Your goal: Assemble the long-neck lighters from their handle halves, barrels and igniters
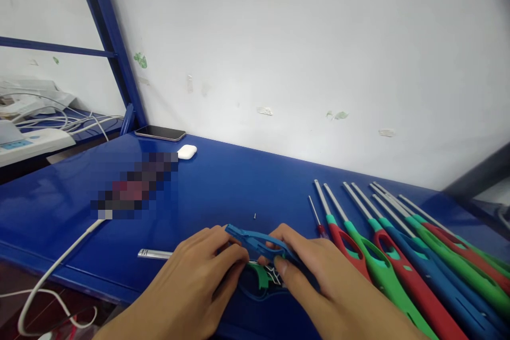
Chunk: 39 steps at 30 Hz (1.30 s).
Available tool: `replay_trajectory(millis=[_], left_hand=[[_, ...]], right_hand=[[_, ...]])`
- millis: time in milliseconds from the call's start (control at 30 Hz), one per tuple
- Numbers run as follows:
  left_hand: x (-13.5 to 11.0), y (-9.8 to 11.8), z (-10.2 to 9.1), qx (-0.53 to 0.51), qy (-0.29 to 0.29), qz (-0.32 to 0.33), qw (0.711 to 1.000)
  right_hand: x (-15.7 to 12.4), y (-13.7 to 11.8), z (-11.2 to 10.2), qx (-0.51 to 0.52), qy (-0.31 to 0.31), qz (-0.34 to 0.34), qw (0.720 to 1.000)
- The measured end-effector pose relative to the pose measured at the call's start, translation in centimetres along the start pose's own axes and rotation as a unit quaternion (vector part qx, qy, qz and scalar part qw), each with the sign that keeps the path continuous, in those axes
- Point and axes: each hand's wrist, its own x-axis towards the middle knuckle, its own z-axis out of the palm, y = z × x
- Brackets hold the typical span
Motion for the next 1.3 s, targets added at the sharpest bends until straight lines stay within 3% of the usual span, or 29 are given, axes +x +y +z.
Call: replay_trajectory(millis=[133, 400, 567, 667, 800, 967, 1100, 1300], left_hand=[[-0.1, 0.1, -0.1, 0.034, -0.004, 0.010, 0.999], [-0.5, 0.5, 0.0, 0.203, 0.053, 0.101, 0.972], [-0.3, 0.9, 0.0, 0.200, 0.028, 0.105, 0.974], [-0.6, 1.0, 0.1, 0.161, 0.036, 0.061, 0.984], [-1.3, 0.7, 0.3, 0.115, 0.063, 0.010, 0.991], [-1.5, 0.4, 0.4, 0.072, 0.086, -0.001, 0.994], [-1.6, 0.4, 0.5, 0.063, 0.086, -0.003, 0.994], [-1.3, 0.3, 0.5, 0.041, 0.109, 0.043, 0.992]], right_hand=[[0.3, -0.6, -0.3, 0.017, -0.022, 0.002, 1.000], [0.3, -0.2, -0.1, 0.027, -0.079, 0.044, 0.996], [0.0, -0.2, 0.1, 0.001, -0.096, 0.049, 0.994], [-0.1, 0.0, 0.3, -0.007, -0.093, 0.045, 0.995], [-0.3, 0.4, 0.6, -0.024, -0.070, 0.033, 0.997], [-0.8, 0.8, 0.3, -0.032, -0.044, 0.002, 0.999], [-1.6, 1.7, -0.7, -0.044, 0.041, -0.032, 0.998], [-2.9, 3.8, -1.3, -0.159, 0.145, -0.083, 0.973]])
